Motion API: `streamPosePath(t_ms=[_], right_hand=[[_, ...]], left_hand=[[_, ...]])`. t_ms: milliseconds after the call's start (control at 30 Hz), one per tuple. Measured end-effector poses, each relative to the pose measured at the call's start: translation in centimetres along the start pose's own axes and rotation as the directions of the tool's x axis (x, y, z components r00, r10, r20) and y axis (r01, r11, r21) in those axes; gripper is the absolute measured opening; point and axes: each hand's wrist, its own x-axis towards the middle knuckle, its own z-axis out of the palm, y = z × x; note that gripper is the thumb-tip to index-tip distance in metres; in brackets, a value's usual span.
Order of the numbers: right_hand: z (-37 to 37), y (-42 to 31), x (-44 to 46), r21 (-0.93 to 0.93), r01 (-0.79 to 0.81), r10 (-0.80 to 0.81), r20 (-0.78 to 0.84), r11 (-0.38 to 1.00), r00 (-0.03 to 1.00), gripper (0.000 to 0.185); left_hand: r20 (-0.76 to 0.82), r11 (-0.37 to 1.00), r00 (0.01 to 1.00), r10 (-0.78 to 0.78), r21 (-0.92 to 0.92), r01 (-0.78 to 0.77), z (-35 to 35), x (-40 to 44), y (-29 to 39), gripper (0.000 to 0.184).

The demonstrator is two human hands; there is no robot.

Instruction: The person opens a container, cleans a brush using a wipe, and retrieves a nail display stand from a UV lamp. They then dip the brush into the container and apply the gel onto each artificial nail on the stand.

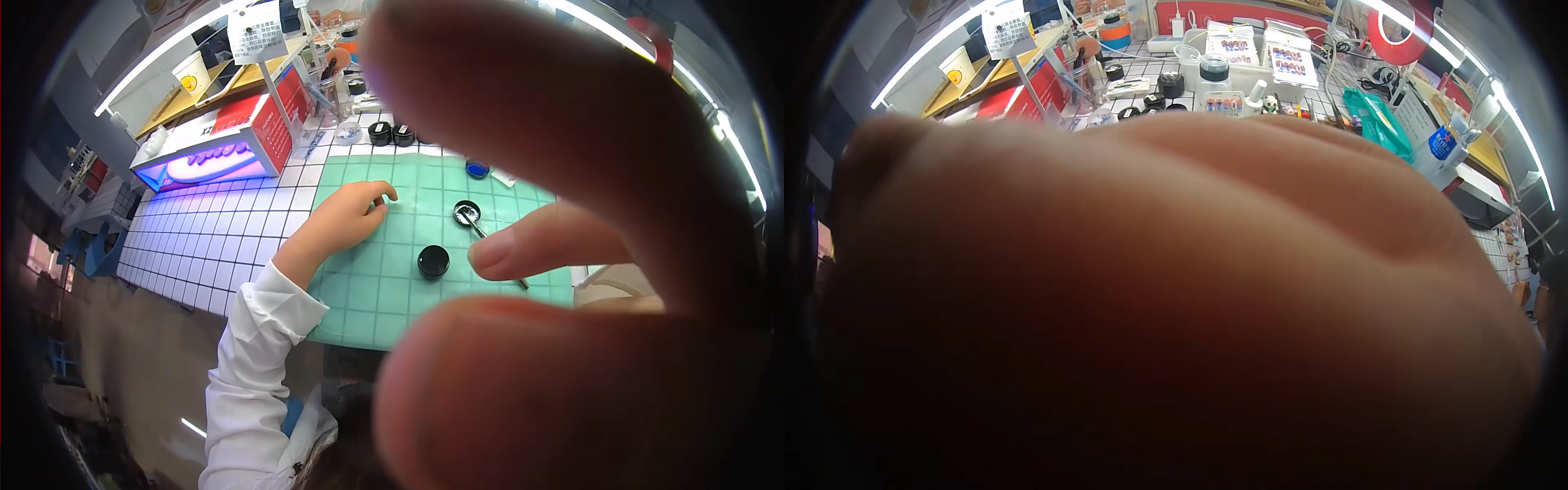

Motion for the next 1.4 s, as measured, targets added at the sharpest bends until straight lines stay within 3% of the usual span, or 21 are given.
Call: streamPosePath(t_ms=[167,267,1067,1400], right_hand=[[0.2,0.2,-0.3,0.014,-0.023,0.023,0.010,1.000,1.000,0.054],[0.2,0.5,-0.3,0.018,-0.033,0.033,0.015,0.999,0.999,0.055],[0.4,2.5,0.1,0.008,-0.087,0.087,0.023,0.996,0.996,0.062],[0.6,3.0,0.0,0.022,-0.123,0.122,0.038,0.992,0.992,0.065]], left_hand=[[-0.040,0.997,0.997,0.072,0.018,-0.072,0.2,0.1,-0.2,0.022],[-0.027,0.996,0.999,0.044,0.079,-0.042,0.4,0.3,-0.8,0.020],[0.029,0.999,0.999,-0.027,0.047,0.026,-0.2,0.0,0.4,0.026],[0.020,0.998,1.000,0.013,0.057,-0.015,0.0,0.1,-0.1,0.026]])
